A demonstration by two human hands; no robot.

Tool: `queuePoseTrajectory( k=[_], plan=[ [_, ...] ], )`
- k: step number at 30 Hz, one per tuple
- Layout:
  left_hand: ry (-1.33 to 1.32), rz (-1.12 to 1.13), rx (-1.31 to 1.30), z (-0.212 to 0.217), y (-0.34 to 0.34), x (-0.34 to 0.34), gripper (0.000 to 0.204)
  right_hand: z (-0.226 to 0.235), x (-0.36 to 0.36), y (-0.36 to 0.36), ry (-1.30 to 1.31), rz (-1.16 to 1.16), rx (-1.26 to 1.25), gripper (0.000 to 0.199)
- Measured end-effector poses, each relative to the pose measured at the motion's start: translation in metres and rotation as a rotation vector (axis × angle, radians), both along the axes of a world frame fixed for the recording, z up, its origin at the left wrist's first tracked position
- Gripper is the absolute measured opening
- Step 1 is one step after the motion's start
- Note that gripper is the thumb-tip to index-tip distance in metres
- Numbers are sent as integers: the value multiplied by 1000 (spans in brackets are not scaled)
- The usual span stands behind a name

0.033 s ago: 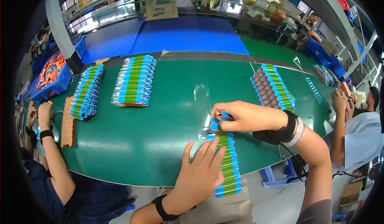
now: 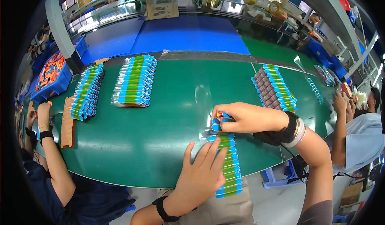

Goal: Manually assembling and arranging small plastic components on a production line.

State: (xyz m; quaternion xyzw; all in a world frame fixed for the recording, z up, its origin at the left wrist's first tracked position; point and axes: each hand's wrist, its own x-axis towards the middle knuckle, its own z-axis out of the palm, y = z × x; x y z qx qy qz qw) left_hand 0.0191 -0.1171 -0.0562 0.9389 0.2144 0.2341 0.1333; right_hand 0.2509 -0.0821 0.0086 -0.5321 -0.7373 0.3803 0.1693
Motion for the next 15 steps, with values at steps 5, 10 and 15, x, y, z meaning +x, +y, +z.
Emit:
queuePoseTrajectory(
  k=[5, 10, 15],
  plan=[
    [10, 4, -12, 2, 1, 0, 55, 1, -1, 6, 45, 51, -29, 25],
    [45, 2, -21, 5, 3, 2, 54, 7, 4, 11, -24, 69, -48, 24],
    [80, 11, -26, 5, 3, 2, 53, 5, -1, 21, -167, 110, 16, 28]
  ],
)
